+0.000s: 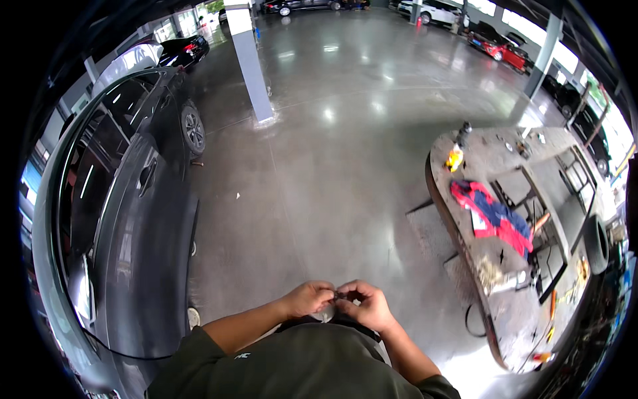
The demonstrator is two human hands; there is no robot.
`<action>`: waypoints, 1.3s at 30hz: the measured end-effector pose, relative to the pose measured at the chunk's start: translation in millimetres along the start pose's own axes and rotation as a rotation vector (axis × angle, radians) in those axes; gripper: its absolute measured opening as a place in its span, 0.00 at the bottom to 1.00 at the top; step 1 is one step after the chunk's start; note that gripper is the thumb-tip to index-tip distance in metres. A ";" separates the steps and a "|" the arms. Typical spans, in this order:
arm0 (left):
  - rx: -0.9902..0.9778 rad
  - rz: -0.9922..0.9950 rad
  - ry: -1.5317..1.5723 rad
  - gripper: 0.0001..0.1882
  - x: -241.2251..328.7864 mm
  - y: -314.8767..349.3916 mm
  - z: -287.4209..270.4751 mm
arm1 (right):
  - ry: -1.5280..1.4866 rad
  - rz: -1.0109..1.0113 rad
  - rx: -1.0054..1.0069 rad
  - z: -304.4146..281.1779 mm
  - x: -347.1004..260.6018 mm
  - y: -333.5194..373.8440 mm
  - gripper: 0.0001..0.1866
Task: The person works on small fastener clips using an orange pry tool and a metal blade, walks to a car, inserts the clips into a removed door panel, and reaches inside the vehicle door by hand.
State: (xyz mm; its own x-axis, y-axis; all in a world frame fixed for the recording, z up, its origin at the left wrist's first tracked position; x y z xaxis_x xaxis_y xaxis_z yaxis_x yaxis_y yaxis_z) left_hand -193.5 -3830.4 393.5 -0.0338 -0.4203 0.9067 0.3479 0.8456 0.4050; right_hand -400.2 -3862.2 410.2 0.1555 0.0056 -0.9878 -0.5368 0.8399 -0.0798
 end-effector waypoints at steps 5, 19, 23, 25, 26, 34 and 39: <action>0.105 0.133 0.359 0.11 149.4 -161.3 -136.9 | 0.106 -0.087 -0.259 -84.9 -39.8 -294.9 0.16; -0.356 -0.045 0.024 0.09 599.3 -866.4 -509.0 | -0.347 0.008 0.262 -472.1 -92.1 -989.9 0.09; -0.372 -0.167 0.056 0.09 705.6 -1088.4 -607.9 | -0.585 0.051 0.354 -635.2 -65.5 -1155.8 0.08; -0.289 -0.173 0.038 0.09 754.6 -1200.2 -657.1 | -0.548 0.127 0.465 -717.2 -48.8 -1248.2 0.07; -0.226 -0.181 0.012 0.09 777.6 -1258.7 -684.0 | -0.479 0.173 0.519 -755.9 -48.8 -1298.1 0.07; 0.499 -0.567 -0.054 0.12 814.6 -1566.5 -941.9 | 0.476 0.095 0.370 -1057.0 -160.4 -1761.3 0.19; 0.487 -0.640 -0.148 0.08 854.5 -1787.5 -1029.8 | 0.671 0.212 0.241 -1277.8 -147.4 -2004.1 0.18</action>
State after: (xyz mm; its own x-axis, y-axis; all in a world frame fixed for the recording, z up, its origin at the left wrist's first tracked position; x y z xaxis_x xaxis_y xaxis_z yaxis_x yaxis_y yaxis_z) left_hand 120.7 -6040.0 323.3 -0.2227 -0.8514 0.4749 -0.2258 0.5189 0.8245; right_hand -406.9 -6239.7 545.0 -0.5125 -0.0869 -0.8543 -0.2903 0.9538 0.0772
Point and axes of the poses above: each hand's wrist, its own y-axis away from the middle knuckle, its own z-axis out of the palm, x = y × z, the point moved 2 cm from there along -y, towards the middle knuckle
